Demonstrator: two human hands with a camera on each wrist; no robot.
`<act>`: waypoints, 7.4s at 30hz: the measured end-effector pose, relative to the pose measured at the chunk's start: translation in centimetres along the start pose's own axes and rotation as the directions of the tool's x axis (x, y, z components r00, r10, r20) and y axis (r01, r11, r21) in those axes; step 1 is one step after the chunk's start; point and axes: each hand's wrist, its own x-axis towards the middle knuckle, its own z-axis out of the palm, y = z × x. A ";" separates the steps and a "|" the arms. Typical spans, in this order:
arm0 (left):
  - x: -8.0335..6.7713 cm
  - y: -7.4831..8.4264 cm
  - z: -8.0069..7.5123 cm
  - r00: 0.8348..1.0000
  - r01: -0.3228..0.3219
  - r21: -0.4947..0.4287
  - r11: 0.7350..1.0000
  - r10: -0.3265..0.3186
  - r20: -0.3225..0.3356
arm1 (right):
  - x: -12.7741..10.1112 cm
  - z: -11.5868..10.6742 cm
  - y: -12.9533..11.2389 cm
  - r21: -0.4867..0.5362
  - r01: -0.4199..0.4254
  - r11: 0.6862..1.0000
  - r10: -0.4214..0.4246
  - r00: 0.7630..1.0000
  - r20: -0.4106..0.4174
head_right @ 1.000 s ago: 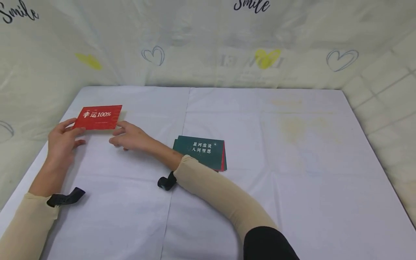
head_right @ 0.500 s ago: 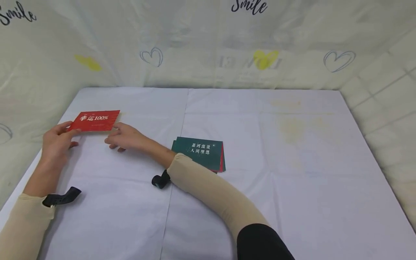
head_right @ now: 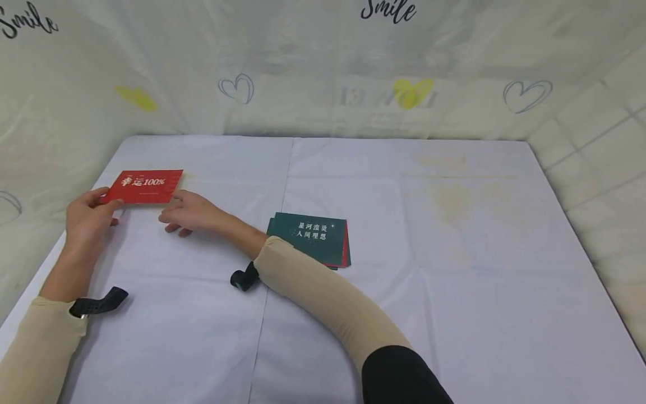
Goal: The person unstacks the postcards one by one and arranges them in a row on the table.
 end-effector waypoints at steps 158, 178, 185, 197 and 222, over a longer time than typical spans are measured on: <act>-12.3 7.0 14.2 0.520 -0.795 -0.022 0.606 0.700 0.489 | -19.8 -13.3 5.5 -0.531 0.096 0.842 -0.283 0.916 -0.283; -13.7 6.6 15.4 0.378 -0.875 0.028 0.484 0.646 0.664 | -22.1 -14.8 6.7 -0.691 -0.014 0.723 -0.216 0.945 -0.245; -13.8 6.3 15.9 0.318 -0.906 0.015 0.423 0.658 0.683 | -22.3 -14.7 7.0 -0.740 -0.062 0.669 -0.147 0.966 -0.214; -14.0 6.2 16.2 0.268 -0.938 0.019 0.347 0.689 0.674 | -22.5 -14.1 7.3 -0.820 -0.044 0.571 -0.147 0.977 -0.155; -13.9 5.9 16.2 0.235 -0.943 -0.015 0.332 0.696 0.679 | -23.0 -14.0 7.2 -0.845 0.006 0.535 -0.183 0.977 -0.110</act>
